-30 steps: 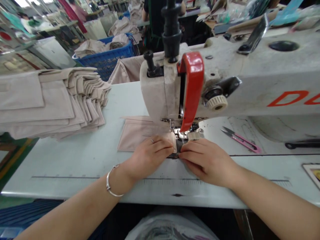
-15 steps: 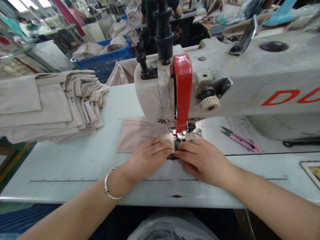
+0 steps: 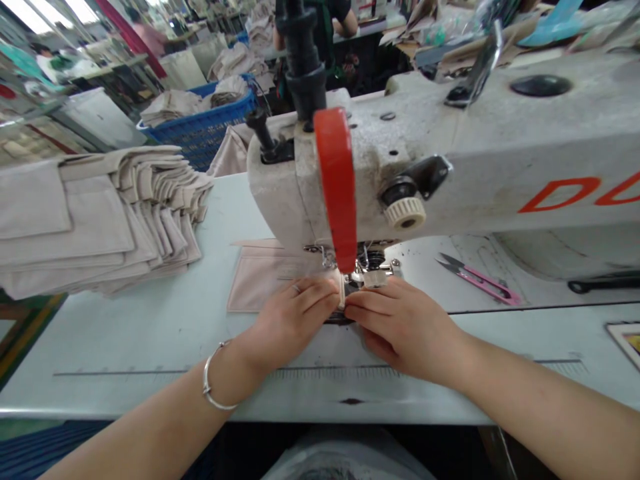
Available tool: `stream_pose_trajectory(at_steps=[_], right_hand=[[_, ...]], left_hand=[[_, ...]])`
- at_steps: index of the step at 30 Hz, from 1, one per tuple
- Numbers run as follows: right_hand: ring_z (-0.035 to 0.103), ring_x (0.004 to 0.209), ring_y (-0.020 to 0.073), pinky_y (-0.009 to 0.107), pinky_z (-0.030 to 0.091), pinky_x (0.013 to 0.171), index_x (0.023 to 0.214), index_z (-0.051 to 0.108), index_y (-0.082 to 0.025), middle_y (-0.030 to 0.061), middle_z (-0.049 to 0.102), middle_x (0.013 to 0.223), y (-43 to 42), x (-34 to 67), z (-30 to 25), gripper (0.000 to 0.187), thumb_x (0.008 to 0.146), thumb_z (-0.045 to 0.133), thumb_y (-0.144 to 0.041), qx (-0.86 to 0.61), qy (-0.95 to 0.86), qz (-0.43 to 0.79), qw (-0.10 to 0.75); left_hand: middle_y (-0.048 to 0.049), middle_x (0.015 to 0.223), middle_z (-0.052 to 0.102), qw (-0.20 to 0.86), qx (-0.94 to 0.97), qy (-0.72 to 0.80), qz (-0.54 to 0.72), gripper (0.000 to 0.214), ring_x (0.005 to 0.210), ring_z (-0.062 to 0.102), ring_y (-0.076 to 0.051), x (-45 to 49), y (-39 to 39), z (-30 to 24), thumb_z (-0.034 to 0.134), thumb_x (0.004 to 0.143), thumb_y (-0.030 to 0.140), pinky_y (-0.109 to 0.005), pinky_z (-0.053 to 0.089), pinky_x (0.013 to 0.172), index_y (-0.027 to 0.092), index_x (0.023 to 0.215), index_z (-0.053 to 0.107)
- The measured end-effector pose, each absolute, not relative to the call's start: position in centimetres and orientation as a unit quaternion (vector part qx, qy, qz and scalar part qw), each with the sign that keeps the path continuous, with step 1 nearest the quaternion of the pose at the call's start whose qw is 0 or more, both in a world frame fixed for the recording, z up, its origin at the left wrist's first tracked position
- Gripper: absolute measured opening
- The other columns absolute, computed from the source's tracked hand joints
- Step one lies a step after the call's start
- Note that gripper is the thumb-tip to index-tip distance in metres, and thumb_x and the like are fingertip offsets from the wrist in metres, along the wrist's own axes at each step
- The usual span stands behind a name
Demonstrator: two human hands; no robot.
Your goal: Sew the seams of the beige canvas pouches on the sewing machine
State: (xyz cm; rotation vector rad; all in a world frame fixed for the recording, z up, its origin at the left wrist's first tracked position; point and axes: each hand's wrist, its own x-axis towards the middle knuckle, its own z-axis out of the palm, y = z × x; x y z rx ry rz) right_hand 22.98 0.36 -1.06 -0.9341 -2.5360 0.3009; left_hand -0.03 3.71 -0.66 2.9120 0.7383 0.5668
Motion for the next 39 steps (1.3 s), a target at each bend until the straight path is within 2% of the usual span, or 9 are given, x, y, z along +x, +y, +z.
stream_pose_trajectory(at_steps=[6, 11, 15, 18, 23, 29, 33, 36, 39], right_hand=[[0.054, 0.104, 0.0252, 0.044, 0.044, 0.089, 0.117, 0.06, -0.015, 0.0062, 0.063, 0.119, 0.1, 23.0, -1.1, 0.032, 0.087, 0.05, -0.014, -0.339, -0.909, 0.122, 0.208], [0.056, 0.102, 0.0265, 0.046, 0.046, 0.088, 0.119, 0.06, -0.013, 0.0089, 0.064, 0.117, 0.2, 22.8, -1.4, 0.032, 0.088, 0.05, -0.017, -0.358, -0.904, 0.101, 0.209], [0.054, 0.106, 0.0292, 0.048, 0.045, 0.091, 0.118, 0.061, -0.012, 0.0111, 0.064, 0.114, 0.3, 22.7, -1.3, 0.033, 0.086, 0.051, -0.016, -0.366, -0.898, 0.1, 0.224], [0.054, 0.104, 0.029, 0.049, 0.046, 0.09, 0.118, 0.061, -0.013, 0.0104, 0.063, 0.108, 0.4, 22.8, -1.1, 0.034, 0.085, 0.052, -0.016, -0.368, -0.896, 0.116, 0.22], [0.054, 0.1, 0.0282, 0.048, 0.046, 0.087, 0.118, 0.062, -0.013, 0.0099, 0.062, 0.106, 0.4, 22.7, -1.1, 0.034, 0.085, 0.052, -0.016, -0.372, -0.895, 0.122, 0.211], [0.056, 0.097, 0.0274, 0.047, 0.048, 0.085, 0.112, 0.065, -0.014, 0.0099, 0.064, 0.103, 0.4, 23.0, -0.9, 0.03, 0.085, 0.052, -0.016, -0.367, -0.892, 0.132, 0.228], [0.058, 0.101, 0.0249, 0.045, 0.048, 0.089, 0.112, 0.065, -0.015, 0.0092, 0.066, 0.111, 0.3, 23.5, -0.8, 0.03, 0.086, 0.05, -0.012, -0.369, -0.883, 0.128, 0.262], [0.057, 0.108, 0.0273, 0.048, 0.048, 0.092, 0.124, 0.059, -0.016, 0.0098, 0.064, 0.122, 0.2, 23.5, -0.9, 0.04, 0.085, 0.052, -0.014, -0.367, -0.894, 0.108, 0.233], [0.057, 0.107, 0.0276, 0.048, 0.048, 0.089, 0.126, 0.059, -0.016, 0.0092, 0.063, 0.124, 0.1, 23.1, -1.1, 0.04, 0.087, 0.051, -0.017, -0.377, -0.896, 0.1, 0.213]], left_hand=[[-0.0075, 0.115, 0.063, 0.024, 0.955, 0.244, 0.169, 0.017, 0.109, 0.059, -0.019, -0.2, 3.7, -0.5, 0.045, 0.099, 0.015, -0.034, 0.053, 0.096, 0.012, 0.113, 0.056], [-0.0072, 0.113, 0.063, 0.029, 0.954, 0.249, 0.168, 0.019, 0.108, 0.059, -0.02, 0.2, 4.3, -0.7, 0.046, 0.099, 0.015, -0.036, 0.054, 0.095, 0.012, 0.114, 0.056], [-0.0068, 0.113, 0.064, 0.04, 0.939, 0.259, 0.221, 0.019, 0.109, 0.059, -0.02, 0.3, 4.6, -1.0, 0.051, 0.098, 0.019, -0.036, 0.054, 0.095, 0.014, 0.115, 0.058], [-0.0059, 0.11, 0.065, 0.044, 0.93, 0.261, 0.257, 0.017, 0.106, 0.061, -0.019, 0.3, 4.5, -1.0, 0.051, 0.097, 0.018, -0.035, 0.054, 0.093, 0.015, 0.112, 0.059], [-0.0043, 0.103, 0.067, 0.058, 0.94, 0.234, 0.242, 0.014, 0.097, 0.062, -0.017, 0.4, 4.5, -0.8, 0.05, 0.096, 0.012, -0.034, 0.053, 0.089, 0.015, 0.105, 0.061], [-0.0041, 0.105, 0.067, 0.07, 0.93, 0.25, 0.26, 0.011, 0.096, 0.064, -0.017, 0.5, 4.6, -1.1, 0.054, 0.094, 0.013, -0.033, 0.053, 0.087, 0.015, 0.1, 0.063], [-0.0035, 0.112, 0.066, 0.09, 0.93, 0.261, 0.242, 0.014, 0.101, 0.063, -0.018, 0.1, 4.6, -1.2, 0.053, 0.095, 0.016, -0.034, 0.053, 0.09, 0.017, 0.106, 0.063], [-0.0044, 0.109, 0.068, 0.073, 0.934, 0.254, 0.241, 0.015, 0.099, 0.064, -0.018, 0.0, 4.7, -1.1, 0.051, 0.097, 0.018, -0.033, 0.054, 0.087, 0.017, 0.105, 0.063], [-0.0046, 0.106, 0.069, 0.065, 0.937, 0.251, 0.233, 0.018, 0.095, 0.065, -0.017, 0.0, 5.0, -0.9, 0.048, 0.098, 0.019, -0.032, 0.055, 0.085, 0.016, 0.104, 0.064]])
